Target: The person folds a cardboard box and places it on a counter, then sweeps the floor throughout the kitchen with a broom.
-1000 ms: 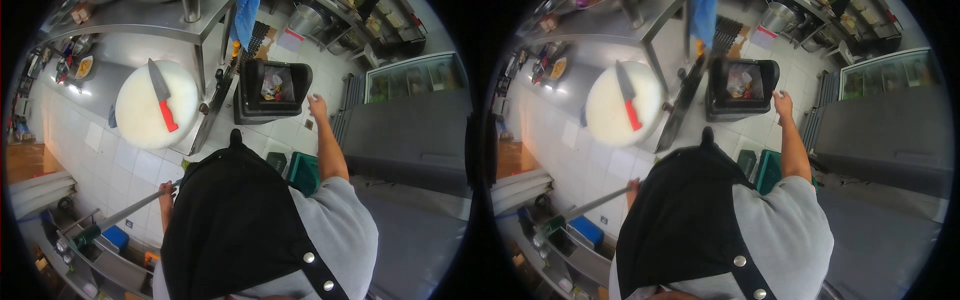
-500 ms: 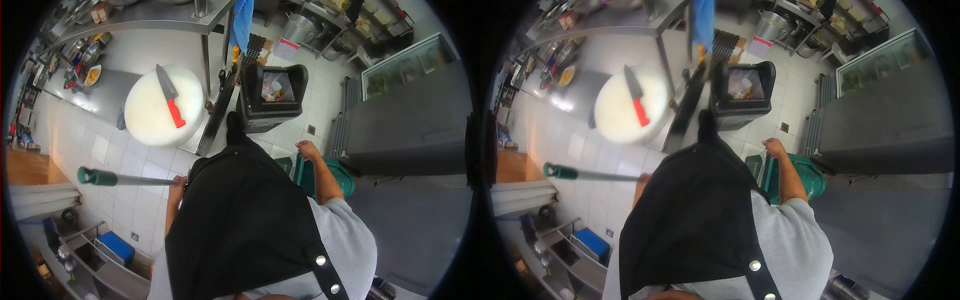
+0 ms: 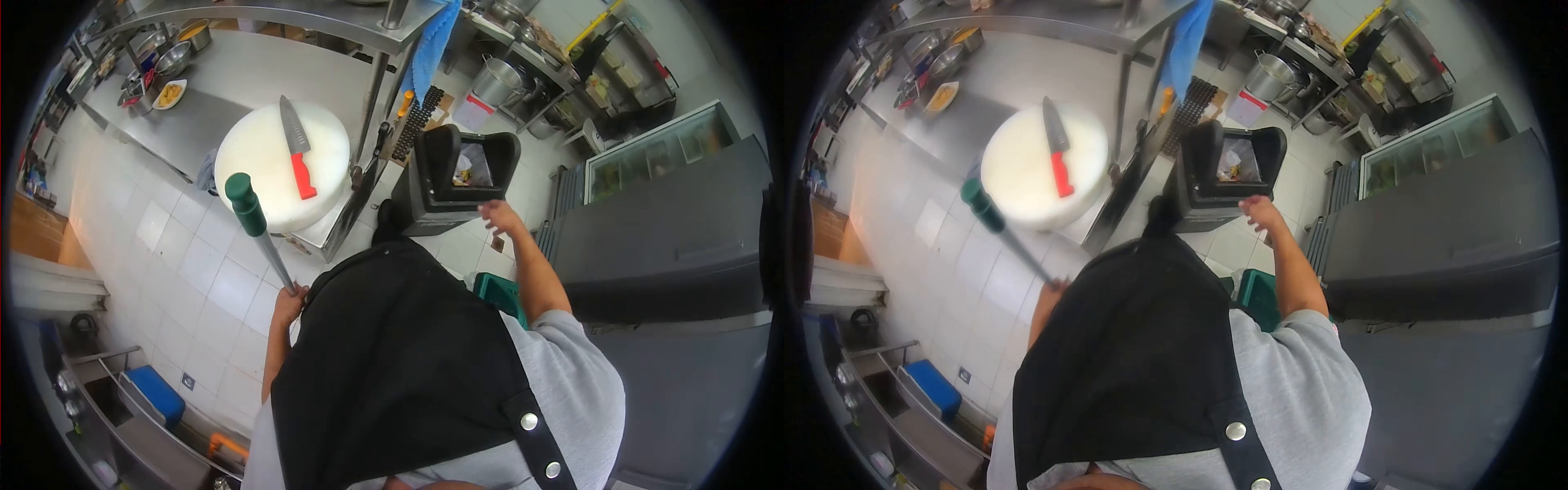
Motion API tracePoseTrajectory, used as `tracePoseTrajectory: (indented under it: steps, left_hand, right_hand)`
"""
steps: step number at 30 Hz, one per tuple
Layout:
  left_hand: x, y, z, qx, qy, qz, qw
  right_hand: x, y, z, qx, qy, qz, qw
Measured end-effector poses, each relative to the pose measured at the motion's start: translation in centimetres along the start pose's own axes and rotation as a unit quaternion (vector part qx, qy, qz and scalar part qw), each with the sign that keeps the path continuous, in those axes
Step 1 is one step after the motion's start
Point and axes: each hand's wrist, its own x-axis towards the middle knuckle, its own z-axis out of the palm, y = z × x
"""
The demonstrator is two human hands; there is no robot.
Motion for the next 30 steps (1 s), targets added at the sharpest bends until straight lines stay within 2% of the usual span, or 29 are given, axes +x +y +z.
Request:
tracePoseTrajectory:
  steps: [3,5,9,10,12,13,14,15,17,19,20,21,22,24,25,28,30]
  left_hand:
    - [-0.3,0.6,-0.2,0.003,0.015,-0.020,1.000]
    - [0.4,-1.1,0.6,0.029,0.021,0.012,0.999]
    - [4.5,-9.7,4.4,0.084,0.026,0.078,0.993]
    - [3.7,-7.3,4.6,0.107,0.002,0.080,0.991]
    - [2.2,-0.1,5.8,0.151,-0.048,0.084,0.984]
    - [4.4,-2.0,7.8,0.195,-0.082,0.067,0.975]
    - [3.7,0.9,8.7,0.199,-0.101,0.072,0.972]
    - [2.9,5.1,10.1,0.201,-0.118,0.077,0.969]
    - [4.4,6.5,13.8,0.274,-0.169,0.140,0.936]
    - [3.1,12.5,16.5,0.283,-0.204,0.145,0.926]
    - [3.0,14.4,17.9,0.295,-0.234,0.179,0.909]
    - [3.3,16.2,19.3,0.308,-0.262,0.214,0.889]
    - [3.7,18.3,20.7,0.320,-0.290,0.250,0.867]
    - [3.7,24.1,23.9,0.343,-0.318,0.330,0.820]
    - [3.1,27.5,25.5,0.333,-0.305,0.351,0.821]
    - [5.2,34.2,32.0,0.299,-0.256,0.389,0.833]
    - [10.1,34.6,37.8,0.247,-0.176,0.407,0.862]
  right_hand:
    - [0.8,-5.8,-0.9,-0.025,0.010,-0.042,0.999]
    - [0.6,-9.8,-1.0,-0.028,0.019,-0.074,0.997]
    - [-4.1,-18.2,0.4,-0.048,-0.072,-0.186,0.979]
    - [-5.3,-19.5,0.7,-0.051,-0.111,-0.220,0.968]
    - [-10.1,-21.7,0.9,0.031,-0.284,-0.286,0.915]
    - [-13.5,-22.6,0.9,0.079,-0.355,-0.349,0.864]
    - [-17.1,-23.1,0.6,0.126,-0.420,-0.408,0.801]
    - [-20.3,-23.3,0.1,0.200,-0.420,-0.419,0.780]
    - [-24.6,-22.7,-1.1,0.319,-0.389,-0.442,0.742]
    - [-27.4,-21.0,-3.2,0.364,-0.268,-0.434,0.779]
    - [-28.7,-20.2,-4.3,0.381,-0.205,-0.426,0.795]
    - [-30.5,-19.9,-6.2,0.379,-0.143,-0.376,0.834]
    - [-31.3,-19.4,-7.8,0.359,-0.127,-0.459,0.803]
    - [-34.5,-18.5,-10.7,0.419,-0.019,-0.491,0.764]
    - [-34.3,-17.2,-14.7,0.367,-0.092,-0.549,0.745]
    - [-35.6,-15.5,-18.5,0.307,-0.025,-0.621,0.721]
    - [-33.6,-14.2,-18.6,0.264,0.004,-0.656,0.707]
